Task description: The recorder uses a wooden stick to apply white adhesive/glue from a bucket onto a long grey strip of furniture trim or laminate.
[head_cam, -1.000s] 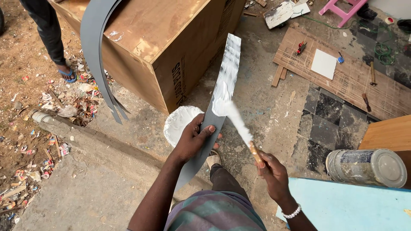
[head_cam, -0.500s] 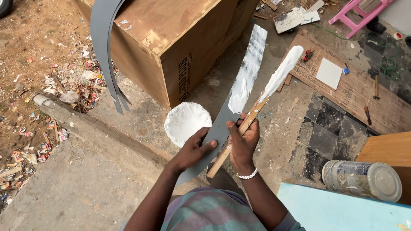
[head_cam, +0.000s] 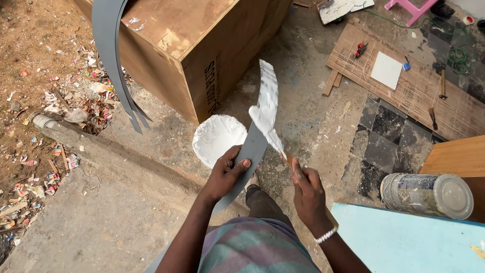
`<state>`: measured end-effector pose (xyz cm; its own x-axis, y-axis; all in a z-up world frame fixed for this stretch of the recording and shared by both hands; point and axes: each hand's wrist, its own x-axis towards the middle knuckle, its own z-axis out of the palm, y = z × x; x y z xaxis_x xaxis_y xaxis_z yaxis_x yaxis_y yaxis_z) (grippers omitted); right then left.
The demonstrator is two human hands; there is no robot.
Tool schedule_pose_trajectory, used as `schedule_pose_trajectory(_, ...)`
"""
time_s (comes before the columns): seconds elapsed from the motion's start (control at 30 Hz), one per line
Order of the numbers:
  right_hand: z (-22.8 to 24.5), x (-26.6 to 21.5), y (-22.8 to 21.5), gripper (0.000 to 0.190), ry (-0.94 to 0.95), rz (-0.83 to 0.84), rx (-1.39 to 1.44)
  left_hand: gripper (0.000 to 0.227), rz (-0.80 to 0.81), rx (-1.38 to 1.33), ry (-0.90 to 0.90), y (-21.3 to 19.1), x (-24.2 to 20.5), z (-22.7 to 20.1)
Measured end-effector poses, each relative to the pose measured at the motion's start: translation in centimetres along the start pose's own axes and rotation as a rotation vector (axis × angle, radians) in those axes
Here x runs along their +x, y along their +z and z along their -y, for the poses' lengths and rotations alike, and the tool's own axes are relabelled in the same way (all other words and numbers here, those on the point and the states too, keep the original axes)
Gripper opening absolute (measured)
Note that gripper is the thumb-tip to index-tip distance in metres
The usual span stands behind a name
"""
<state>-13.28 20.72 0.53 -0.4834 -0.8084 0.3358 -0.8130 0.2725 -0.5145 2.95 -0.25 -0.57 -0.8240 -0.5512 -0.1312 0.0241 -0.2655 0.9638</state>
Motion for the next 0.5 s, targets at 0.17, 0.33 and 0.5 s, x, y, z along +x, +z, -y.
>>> schedule_pose_trajectory(0.17, -1.1, -3.5, -3.7, 0.051, 0.143, 0.142, -0.097, 0.04, -0.015, 0.024, -0.03, -0.2, 0.3, -0.1)
schedule_pose_trajectory(0.33, -5.6, 1.2, -7.0, 0.033, 0.214, 0.094, -0.167, 0.04, 0.035, 0.004, -0.048, 0.4, -0.2, -0.4)
schedule_pose_trajectory(0.5, -5.4, 7.9, -9.0, 0.022, 0.029, 0.014, -0.152, 0.041, 0.049, 0.033, -0.03, 0.9, -0.7, -1.3)
